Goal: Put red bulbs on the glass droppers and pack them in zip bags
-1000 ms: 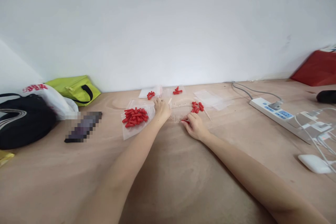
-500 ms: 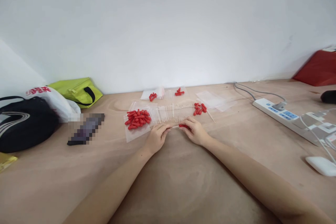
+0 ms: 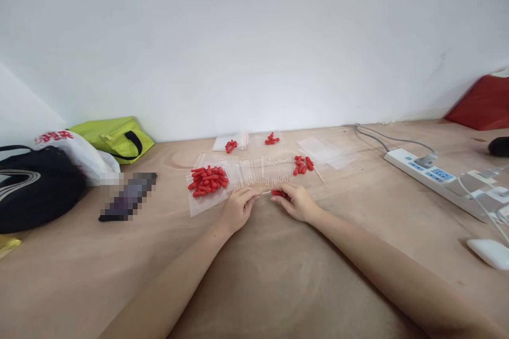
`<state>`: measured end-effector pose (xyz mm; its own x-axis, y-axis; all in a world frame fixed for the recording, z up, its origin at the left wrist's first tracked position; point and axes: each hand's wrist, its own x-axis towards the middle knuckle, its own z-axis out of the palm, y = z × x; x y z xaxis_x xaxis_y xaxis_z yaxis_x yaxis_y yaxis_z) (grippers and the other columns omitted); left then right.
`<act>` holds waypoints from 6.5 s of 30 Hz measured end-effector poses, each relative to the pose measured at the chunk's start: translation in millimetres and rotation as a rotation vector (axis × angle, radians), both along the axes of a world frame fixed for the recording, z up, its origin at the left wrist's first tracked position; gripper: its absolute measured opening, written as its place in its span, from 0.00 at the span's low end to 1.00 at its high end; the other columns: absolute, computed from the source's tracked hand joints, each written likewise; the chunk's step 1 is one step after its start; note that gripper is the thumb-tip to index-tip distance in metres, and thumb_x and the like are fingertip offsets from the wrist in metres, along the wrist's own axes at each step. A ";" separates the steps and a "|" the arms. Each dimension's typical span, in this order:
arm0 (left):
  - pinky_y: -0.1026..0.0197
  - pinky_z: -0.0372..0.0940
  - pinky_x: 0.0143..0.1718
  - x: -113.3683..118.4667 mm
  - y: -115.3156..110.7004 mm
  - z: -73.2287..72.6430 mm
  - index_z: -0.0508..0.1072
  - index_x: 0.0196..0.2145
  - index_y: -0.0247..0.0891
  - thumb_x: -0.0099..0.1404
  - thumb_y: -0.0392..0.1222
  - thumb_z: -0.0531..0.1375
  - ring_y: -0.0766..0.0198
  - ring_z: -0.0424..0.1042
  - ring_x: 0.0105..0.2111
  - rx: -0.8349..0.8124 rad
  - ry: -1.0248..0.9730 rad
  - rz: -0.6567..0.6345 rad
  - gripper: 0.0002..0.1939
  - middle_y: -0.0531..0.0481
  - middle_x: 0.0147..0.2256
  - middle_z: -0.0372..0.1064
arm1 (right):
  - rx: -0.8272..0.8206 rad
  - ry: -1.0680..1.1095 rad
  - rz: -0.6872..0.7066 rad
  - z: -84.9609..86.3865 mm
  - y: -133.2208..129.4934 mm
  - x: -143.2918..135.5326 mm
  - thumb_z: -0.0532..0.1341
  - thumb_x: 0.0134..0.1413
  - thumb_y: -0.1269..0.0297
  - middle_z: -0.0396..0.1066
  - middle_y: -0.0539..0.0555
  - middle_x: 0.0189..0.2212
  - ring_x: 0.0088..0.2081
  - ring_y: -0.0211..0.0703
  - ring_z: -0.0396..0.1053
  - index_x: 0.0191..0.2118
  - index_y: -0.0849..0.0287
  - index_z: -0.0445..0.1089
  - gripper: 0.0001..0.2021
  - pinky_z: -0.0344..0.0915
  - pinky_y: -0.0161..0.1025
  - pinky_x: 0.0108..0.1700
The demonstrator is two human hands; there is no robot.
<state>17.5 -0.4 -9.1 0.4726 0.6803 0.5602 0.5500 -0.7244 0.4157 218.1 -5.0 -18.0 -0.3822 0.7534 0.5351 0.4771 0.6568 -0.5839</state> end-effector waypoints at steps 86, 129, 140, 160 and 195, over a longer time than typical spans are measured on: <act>0.57 0.60 0.38 9.4 -7.9 -4.2 0.71 0.32 0.39 0.60 0.38 0.54 0.63 0.69 0.31 0.012 0.123 0.070 0.07 0.52 0.28 0.72 | -0.304 -0.366 -0.869 -0.7 55.0 95.9 0.52 0.51 0.53 0.71 0.56 0.31 0.34 0.46 0.67 0.48 0.59 0.63 0.21 0.54 0.35 0.29; 0.50 0.56 0.43 70.0 102.5 16.1 0.71 0.36 0.32 0.55 0.45 0.57 0.47 0.62 0.45 -0.320 0.367 0.790 0.14 0.35 0.40 0.68 | 0.085 -0.260 -0.025 1.1 14.9 36.8 0.57 0.50 0.59 0.64 0.55 0.30 0.33 0.41 0.62 0.37 0.60 0.68 0.11 0.61 0.40 0.37; 0.48 0.57 0.42 74.2 80.2 30.5 0.68 0.35 0.29 0.60 0.37 0.51 0.46 0.61 0.45 -0.190 0.304 0.668 0.10 0.32 0.41 0.64 | 0.081 -0.165 -0.088 -7.4 23.1 33.7 0.51 0.55 0.66 0.64 0.56 0.31 0.34 0.41 0.62 0.34 0.60 0.66 0.08 0.62 0.40 0.37; 0.55 0.57 0.44 -16.9 2.9 -8.9 0.69 0.40 0.41 0.65 0.37 0.49 0.65 0.69 0.33 0.208 0.143 0.059 0.11 0.50 0.33 0.72 | 0.059 0.081 0.018 -0.7 -5.7 -4.0 0.49 0.55 0.70 0.65 0.56 0.35 0.38 0.41 0.65 0.43 0.54 0.66 0.12 0.64 0.41 0.40; 0.60 0.48 0.34 -7.4 -6.6 -6.4 0.69 0.36 0.39 0.62 0.28 0.46 0.70 0.64 0.25 0.296 0.219 -0.036 0.15 0.54 0.25 0.66 | 0.034 0.067 0.178 0.3 -9.1 1.1 0.53 0.54 0.68 0.69 0.53 0.28 0.32 0.36 0.66 0.34 0.59 0.69 0.07 0.64 0.34 0.35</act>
<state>10.1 -7.0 -15.5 0.6238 0.4849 0.6130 0.5746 -0.8162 0.0609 219.2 -14.0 -17.7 -0.4707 0.6579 0.5879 0.3128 0.7475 -0.5860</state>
